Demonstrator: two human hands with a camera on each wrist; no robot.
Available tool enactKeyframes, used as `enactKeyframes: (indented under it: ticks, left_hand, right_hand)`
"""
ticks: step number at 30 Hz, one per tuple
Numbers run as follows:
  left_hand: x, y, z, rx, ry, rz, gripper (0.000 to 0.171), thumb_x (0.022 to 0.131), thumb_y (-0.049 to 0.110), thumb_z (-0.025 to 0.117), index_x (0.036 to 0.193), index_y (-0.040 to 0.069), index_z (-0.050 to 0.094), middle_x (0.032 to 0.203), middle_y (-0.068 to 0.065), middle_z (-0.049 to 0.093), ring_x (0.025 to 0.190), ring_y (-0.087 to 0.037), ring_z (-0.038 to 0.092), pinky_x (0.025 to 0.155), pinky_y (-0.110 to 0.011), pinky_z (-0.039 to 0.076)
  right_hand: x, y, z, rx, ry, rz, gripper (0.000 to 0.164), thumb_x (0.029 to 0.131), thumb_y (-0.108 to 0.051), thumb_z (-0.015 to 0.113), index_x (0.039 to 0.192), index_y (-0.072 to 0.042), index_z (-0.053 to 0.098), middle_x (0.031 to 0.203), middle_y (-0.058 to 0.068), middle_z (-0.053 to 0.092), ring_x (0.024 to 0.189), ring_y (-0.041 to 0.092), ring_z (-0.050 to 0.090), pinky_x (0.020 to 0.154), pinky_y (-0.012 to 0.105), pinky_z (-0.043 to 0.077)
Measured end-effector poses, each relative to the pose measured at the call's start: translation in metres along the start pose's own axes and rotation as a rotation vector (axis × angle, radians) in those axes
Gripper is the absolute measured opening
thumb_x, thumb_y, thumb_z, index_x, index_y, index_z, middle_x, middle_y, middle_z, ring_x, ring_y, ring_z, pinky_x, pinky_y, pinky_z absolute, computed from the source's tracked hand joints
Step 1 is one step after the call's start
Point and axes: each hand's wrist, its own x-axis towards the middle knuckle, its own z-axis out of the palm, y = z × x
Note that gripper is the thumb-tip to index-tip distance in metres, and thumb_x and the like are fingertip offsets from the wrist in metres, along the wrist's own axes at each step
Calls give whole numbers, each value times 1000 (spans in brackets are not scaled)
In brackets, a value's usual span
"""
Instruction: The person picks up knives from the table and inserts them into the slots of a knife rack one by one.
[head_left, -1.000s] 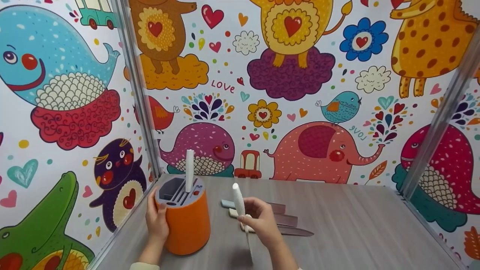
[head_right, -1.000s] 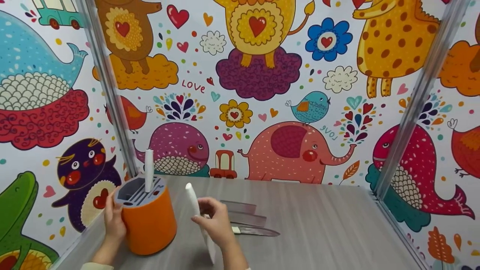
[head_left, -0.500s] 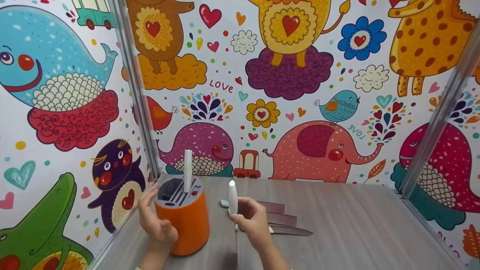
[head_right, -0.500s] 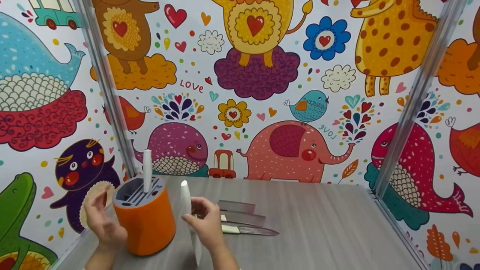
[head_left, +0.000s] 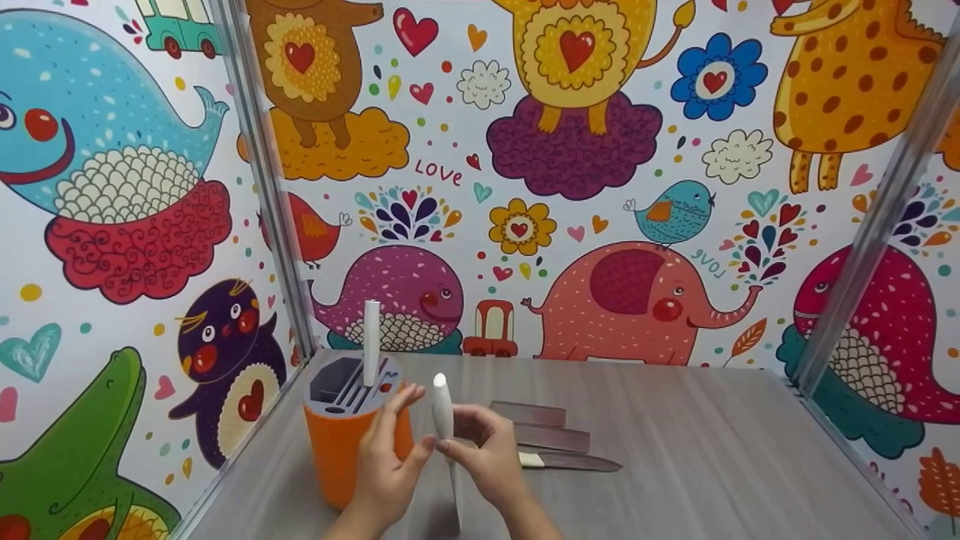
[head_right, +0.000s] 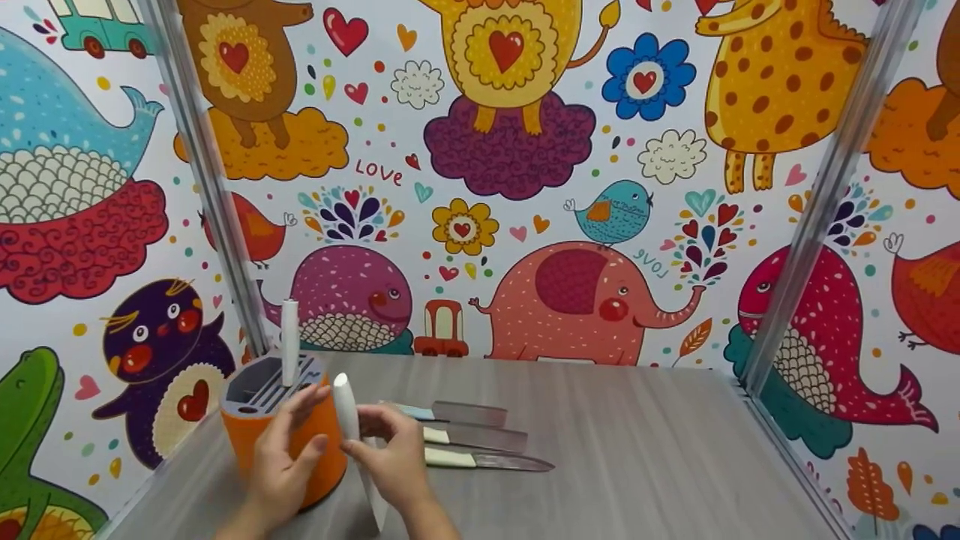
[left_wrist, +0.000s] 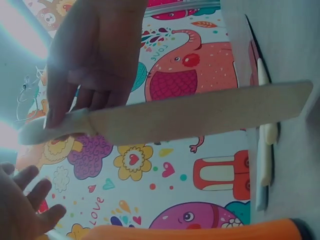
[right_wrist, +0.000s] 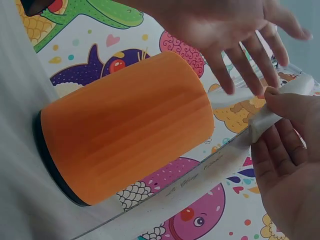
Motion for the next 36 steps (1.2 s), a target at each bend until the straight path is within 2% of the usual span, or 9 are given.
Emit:
enactKeyframes:
  ticks: [3, 6, 10, 19, 24, 27, 33, 36]
  left_hand:
    - [0, -1, 3, -64, -61, -136, 54, 92, 24, 71, 140, 24, 49, 137, 5, 61, 127, -11, 58, 108, -25, 43]
    - [0, -3, 4, -139, -120, -238, 52, 93, 29, 69, 140, 22, 48, 138, 3, 60, 126, -13, 59, 106, -33, 47]
    - [1, -5, 6, -203, -172, -317, 51, 94, 31, 67, 140, 21, 47, 137, 0, 60, 125, -14, 60, 103, -32, 50]
    - [0, -1, 9, -262, -235, -396, 54, 96, 35, 65, 142, 16, 45, 139, -7, 58, 125, -22, 61, 103, -35, 50]
    - [-2, -2, 12, -265, -246, -365, 52, 97, 31, 64, 140, 9, 46, 135, -11, 61, 122, -24, 63, 99, -33, 52]
    - [-2, -3, 13, -261, -245, -351, 49, 97, 31, 63, 138, 10, 47, 131, -8, 63, 119, -21, 63, 99, -32, 53]
    - [-3, -3, 13, -253, -266, -410, 55, 97, 36, 63, 141, 8, 45, 133, -10, 61, 119, -23, 62, 100, -32, 52]
    - [-3, -3, 13, -257, -251, -410, 53, 97, 34, 62, 140, 7, 46, 133, -10, 62, 117, -23, 64, 100, -32, 52]
  right_hand:
    - [0, 0, 4, -20, 21, -1, 32, 83, -18, 80, 112, -9, 70, 108, 10, 73, 96, 19, 72, 90, 32, 58]
    - [0, 0, 6, -42, 58, 11, 31, 82, -21, 81, 110, -12, 71, 106, 7, 74, 96, 19, 72, 89, 32, 58]
    - [0, 0, 7, -67, 74, 15, 31, 81, -23, 82, 109, -13, 72, 105, 5, 74, 96, 17, 72, 88, 31, 58]
    - [-1, 0, 9, -110, 80, -2, 29, 81, -21, 82, 107, -18, 71, 102, 1, 74, 95, 16, 72, 86, 28, 58]
    - [-2, 0, 13, -117, 50, -80, 27, 83, -16, 80, 108, -16, 71, 105, 2, 74, 95, 15, 72, 85, 29, 59]
    - [-3, 0, 16, -112, 45, -102, 27, 83, -14, 79, 109, -15, 71, 108, 3, 74, 95, 16, 72, 85, 30, 59]
    - [-5, -3, 19, -100, 72, -66, 29, 81, -15, 81, 109, -16, 71, 106, 2, 73, 95, 16, 71, 87, 30, 59]
    - [-5, -3, 20, -96, 84, -59, 29, 81, -17, 81, 109, -16, 71, 103, 2, 74, 95, 16, 71, 87, 30, 59]
